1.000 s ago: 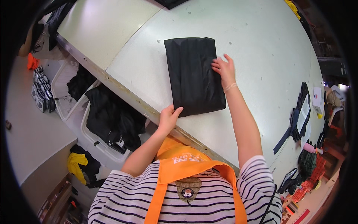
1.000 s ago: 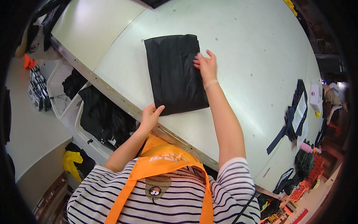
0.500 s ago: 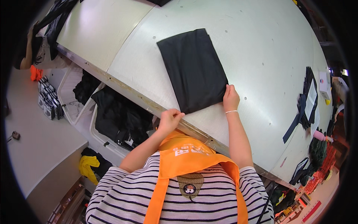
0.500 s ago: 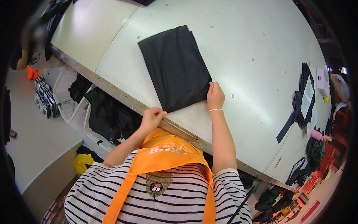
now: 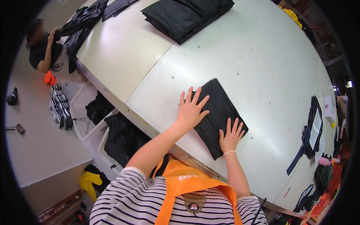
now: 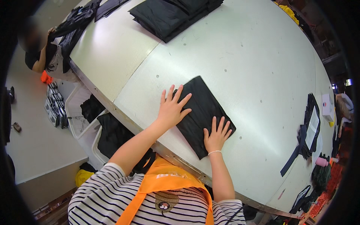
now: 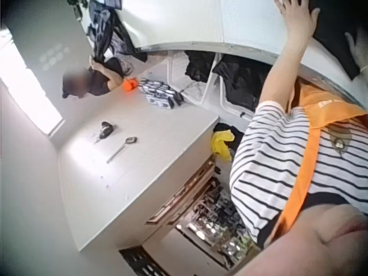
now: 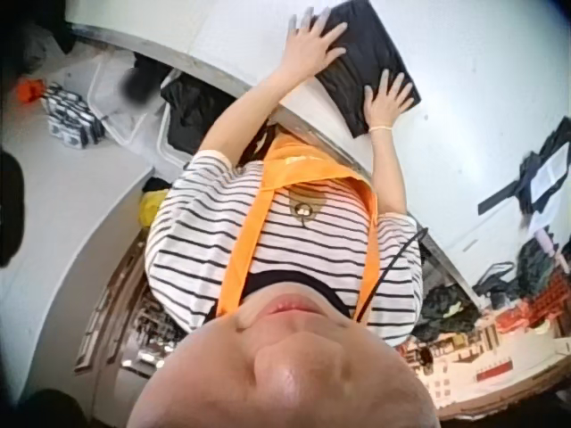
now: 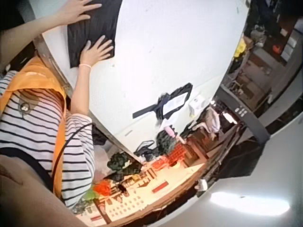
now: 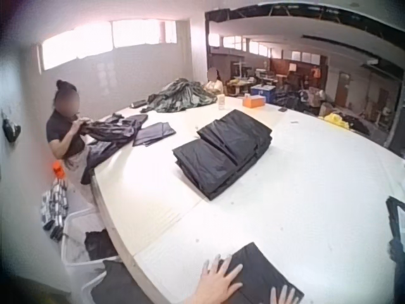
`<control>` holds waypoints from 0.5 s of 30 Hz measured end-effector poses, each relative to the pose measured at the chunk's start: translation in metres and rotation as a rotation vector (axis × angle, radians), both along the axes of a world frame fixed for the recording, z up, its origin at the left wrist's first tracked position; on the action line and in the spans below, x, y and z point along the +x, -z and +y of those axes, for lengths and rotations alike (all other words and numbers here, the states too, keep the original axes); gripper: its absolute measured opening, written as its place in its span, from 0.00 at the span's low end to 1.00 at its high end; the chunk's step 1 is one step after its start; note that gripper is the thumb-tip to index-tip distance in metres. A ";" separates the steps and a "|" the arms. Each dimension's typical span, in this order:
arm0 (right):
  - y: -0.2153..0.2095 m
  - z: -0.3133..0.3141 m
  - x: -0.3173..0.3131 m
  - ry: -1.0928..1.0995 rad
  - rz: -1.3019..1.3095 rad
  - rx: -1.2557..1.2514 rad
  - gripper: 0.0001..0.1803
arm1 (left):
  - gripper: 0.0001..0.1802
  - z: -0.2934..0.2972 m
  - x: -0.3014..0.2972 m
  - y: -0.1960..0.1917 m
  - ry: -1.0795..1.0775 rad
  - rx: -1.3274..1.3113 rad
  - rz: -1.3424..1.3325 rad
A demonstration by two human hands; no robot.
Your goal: The person repeatedly folds black garments on a white table. They smooth each item, fold it into a compact rectangle, and place it on a growing stack. The process is repeated for multiple garments throughout the clip.
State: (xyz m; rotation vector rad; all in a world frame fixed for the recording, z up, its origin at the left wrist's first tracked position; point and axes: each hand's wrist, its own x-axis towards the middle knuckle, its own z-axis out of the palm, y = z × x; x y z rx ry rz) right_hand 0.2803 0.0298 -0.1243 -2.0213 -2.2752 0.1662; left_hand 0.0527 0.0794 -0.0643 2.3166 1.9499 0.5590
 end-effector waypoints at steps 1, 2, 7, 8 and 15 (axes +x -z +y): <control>0.002 0.005 -0.004 0.002 0.016 -0.007 0.34 | 0.29 0.009 -0.004 0.024 -0.017 -0.046 0.035; 0.004 0.012 -0.003 0.008 0.029 -0.014 0.34 | 0.30 0.015 -0.006 0.038 -0.028 -0.092 0.067; -0.006 0.005 0.031 0.061 0.347 0.202 0.36 | 0.33 0.026 -0.009 0.030 0.013 -0.170 -0.114; -0.014 -0.006 0.028 0.011 0.411 0.202 0.37 | 0.33 0.024 -0.017 0.029 0.014 -0.141 -0.196; -0.008 0.031 -0.090 -0.157 0.165 -0.112 0.39 | 0.36 -0.007 -0.195 0.069 -0.505 -0.042 -0.002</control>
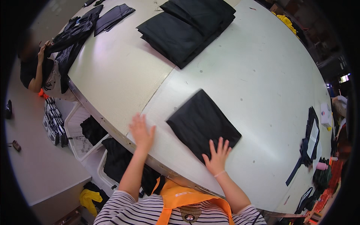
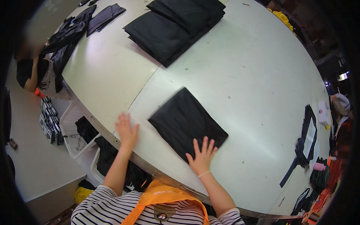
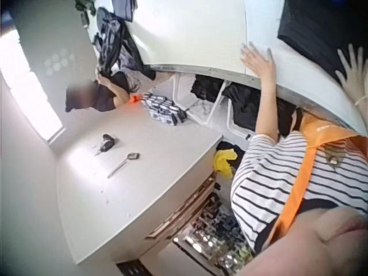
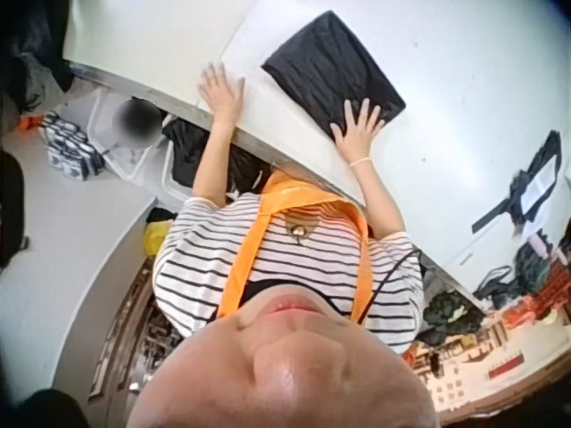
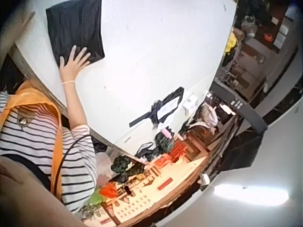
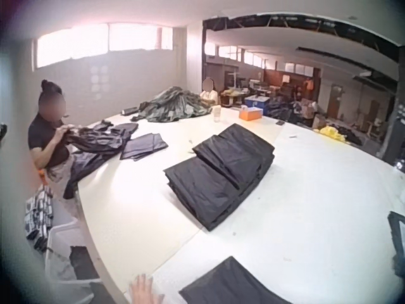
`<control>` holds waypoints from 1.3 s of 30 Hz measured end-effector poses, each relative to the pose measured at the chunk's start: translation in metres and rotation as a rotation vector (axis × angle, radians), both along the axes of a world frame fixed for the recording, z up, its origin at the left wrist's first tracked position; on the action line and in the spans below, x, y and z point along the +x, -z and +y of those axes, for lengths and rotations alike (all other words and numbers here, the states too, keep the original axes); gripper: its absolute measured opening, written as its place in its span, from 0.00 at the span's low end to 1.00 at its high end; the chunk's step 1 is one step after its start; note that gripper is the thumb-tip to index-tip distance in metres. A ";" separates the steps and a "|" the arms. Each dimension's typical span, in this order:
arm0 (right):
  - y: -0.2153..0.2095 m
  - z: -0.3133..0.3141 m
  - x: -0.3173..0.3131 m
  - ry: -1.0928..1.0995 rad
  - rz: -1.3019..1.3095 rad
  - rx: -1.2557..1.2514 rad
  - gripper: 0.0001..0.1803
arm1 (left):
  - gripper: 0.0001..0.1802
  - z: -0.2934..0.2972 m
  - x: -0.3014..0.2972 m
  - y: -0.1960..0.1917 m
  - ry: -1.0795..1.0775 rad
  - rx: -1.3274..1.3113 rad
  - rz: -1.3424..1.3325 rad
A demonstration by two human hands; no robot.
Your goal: The person repeatedly folds black garments on a white table. They smooth each item, fold it into a compact rectangle, and place it on a growing stack. The process is repeated for multiple garments throughout the clip.
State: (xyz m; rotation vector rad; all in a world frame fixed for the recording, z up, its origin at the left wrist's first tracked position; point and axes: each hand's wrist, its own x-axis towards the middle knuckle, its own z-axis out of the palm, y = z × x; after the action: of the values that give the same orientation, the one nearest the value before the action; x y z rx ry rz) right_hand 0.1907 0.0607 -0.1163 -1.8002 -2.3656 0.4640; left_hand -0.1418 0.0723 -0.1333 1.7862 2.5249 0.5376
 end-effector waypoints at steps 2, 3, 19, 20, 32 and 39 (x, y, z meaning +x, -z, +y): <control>0.001 0.042 -0.066 -0.093 0.034 0.020 0.38 | 0.36 -0.008 -0.048 0.010 -0.115 -0.030 0.026; 0.002 0.063 -0.102 -0.144 0.063 0.038 0.37 | 0.36 -0.013 -0.066 0.019 -0.149 -0.035 0.013; 0.035 0.257 -0.338 -0.075 0.233 0.161 0.37 | 0.34 -0.012 -0.075 0.016 -0.175 -0.008 -0.045; 0.033 0.257 -0.334 -0.078 0.309 0.177 0.37 | 0.33 -0.010 -0.075 0.016 -0.178 -0.002 -0.041; 0.027 -0.055 0.040 0.147 0.264 -0.001 0.34 | 0.31 -0.008 -0.068 0.030 -0.136 -0.053 0.106; 0.048 -0.312 0.287 1.260 0.045 0.350 0.32 | 0.42 -0.046 0.279 0.020 0.887 -0.106 -0.009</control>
State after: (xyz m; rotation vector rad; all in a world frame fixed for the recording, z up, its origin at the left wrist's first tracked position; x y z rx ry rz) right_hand 0.4781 -0.2515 -0.1643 -2.4953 -0.8036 -0.0871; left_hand 0.1372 0.0261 -0.1534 2.5240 1.4426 0.3393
